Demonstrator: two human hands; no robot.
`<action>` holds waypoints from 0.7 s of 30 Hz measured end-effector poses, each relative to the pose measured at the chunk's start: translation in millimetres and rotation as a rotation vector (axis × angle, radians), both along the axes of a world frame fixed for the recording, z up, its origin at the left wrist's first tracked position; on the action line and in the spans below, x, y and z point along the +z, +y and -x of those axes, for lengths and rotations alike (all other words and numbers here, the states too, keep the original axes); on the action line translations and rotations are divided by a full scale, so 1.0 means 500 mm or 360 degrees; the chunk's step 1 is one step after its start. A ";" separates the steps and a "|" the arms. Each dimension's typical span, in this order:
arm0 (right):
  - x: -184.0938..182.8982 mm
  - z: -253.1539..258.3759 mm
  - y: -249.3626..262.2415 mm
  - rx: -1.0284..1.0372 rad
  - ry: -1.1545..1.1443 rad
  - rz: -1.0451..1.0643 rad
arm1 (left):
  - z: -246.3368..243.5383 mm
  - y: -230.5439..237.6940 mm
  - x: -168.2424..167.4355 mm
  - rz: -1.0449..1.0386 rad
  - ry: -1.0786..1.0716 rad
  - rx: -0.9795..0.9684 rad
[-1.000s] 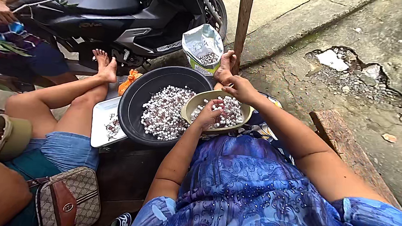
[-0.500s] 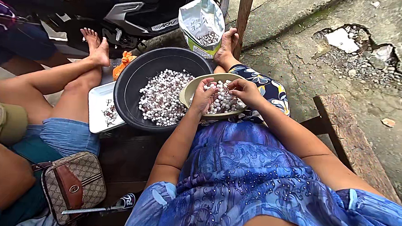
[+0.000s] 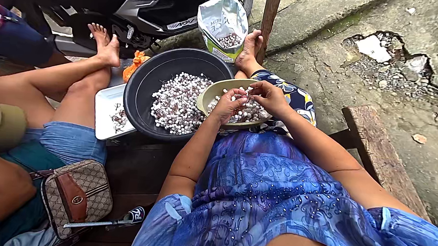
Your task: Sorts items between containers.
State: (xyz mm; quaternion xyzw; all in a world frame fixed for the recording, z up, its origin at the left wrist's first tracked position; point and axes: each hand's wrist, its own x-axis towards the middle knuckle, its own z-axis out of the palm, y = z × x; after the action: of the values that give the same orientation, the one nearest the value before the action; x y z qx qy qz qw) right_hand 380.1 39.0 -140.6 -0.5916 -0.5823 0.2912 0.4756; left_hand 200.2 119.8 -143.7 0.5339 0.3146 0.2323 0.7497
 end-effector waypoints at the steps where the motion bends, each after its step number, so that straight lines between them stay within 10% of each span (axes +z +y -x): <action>1: 0.001 -0.002 0.000 -0.0008 -0.0015 0.0017 | 0.000 0.000 0.000 0.0007 -0.0013 0.0019; 21: 0.003 -0.027 -0.004 -0.0059 -0.0006 0.0274 | 0.000 0.010 -0.009 0.0004 -0.0346 0.0413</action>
State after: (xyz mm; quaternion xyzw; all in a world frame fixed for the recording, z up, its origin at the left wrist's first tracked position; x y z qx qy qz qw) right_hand 393.6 36.8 -139.1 -0.6416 -0.5450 0.3303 0.4270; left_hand 200.2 124.6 -148.3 0.4596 0.2983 0.3831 0.7436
